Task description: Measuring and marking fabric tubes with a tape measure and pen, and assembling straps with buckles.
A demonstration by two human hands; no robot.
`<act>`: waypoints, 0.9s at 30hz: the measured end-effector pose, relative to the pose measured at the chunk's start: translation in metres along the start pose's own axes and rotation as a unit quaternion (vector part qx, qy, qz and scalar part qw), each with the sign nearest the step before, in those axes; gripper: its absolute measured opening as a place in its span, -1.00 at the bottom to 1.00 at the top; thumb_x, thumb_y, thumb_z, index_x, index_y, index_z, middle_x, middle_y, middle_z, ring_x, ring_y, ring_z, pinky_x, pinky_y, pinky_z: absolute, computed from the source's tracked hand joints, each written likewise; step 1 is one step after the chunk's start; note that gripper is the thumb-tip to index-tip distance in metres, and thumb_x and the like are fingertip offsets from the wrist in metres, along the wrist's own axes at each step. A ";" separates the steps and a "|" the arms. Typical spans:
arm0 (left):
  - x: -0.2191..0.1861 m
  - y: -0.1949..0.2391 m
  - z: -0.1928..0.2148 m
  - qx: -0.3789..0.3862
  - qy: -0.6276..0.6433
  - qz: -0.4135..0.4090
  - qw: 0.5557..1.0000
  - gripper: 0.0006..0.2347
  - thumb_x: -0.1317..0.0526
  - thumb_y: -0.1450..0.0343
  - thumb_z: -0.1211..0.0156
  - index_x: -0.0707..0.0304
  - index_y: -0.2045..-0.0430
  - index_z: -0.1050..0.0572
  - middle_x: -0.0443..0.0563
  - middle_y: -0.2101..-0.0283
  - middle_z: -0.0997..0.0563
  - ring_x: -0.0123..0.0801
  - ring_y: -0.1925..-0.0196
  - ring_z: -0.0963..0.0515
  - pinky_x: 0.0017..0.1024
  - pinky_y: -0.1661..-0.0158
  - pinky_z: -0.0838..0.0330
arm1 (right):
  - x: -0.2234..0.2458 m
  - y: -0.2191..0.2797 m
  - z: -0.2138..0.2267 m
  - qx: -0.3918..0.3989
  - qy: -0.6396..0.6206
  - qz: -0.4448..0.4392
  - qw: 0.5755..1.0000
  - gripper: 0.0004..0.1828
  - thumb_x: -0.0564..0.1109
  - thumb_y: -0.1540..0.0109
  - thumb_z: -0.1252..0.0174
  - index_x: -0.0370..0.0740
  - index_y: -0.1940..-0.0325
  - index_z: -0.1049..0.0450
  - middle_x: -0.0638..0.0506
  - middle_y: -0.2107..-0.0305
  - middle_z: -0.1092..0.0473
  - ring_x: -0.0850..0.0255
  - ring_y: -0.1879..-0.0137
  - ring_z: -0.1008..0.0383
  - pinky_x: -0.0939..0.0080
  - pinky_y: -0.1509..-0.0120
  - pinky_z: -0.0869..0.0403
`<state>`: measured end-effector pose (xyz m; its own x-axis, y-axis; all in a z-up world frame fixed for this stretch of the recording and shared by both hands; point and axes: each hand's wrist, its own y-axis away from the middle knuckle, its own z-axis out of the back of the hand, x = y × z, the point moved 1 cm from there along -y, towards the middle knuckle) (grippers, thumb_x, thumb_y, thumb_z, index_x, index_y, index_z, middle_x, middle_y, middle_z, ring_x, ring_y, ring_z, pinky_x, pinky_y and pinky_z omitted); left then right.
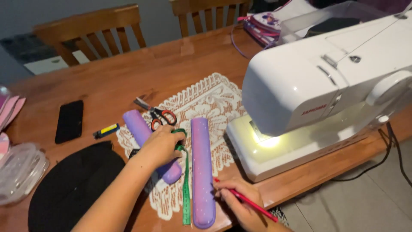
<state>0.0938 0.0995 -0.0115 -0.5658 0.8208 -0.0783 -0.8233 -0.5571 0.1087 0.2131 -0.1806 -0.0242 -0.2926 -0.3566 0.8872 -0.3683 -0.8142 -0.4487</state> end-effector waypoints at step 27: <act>0.015 -0.112 0.101 -0.045 0.024 0.054 0.997 -0.54 0.03 -0.40 -0.27 -0.07 -0.23 -0.41 0.02 -0.37 -0.34 0.01 -0.36 -0.33 0.10 -0.27 -0.22 | -0.018 -0.014 0.002 -0.009 0.004 -0.066 0.998 -0.79 -0.09 -0.21 -0.32 -0.19 0.17 -0.76 0.00 0.45 -0.71 0.32 0.36 -0.74 0.44 0.14 -0.66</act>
<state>0.1822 0.1874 0.0755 -0.6513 0.7496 -0.1182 -0.7569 -0.6529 0.0297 0.2252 -0.1635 -0.0341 -0.2472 -0.2442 0.9377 -0.4204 -0.8449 -0.3309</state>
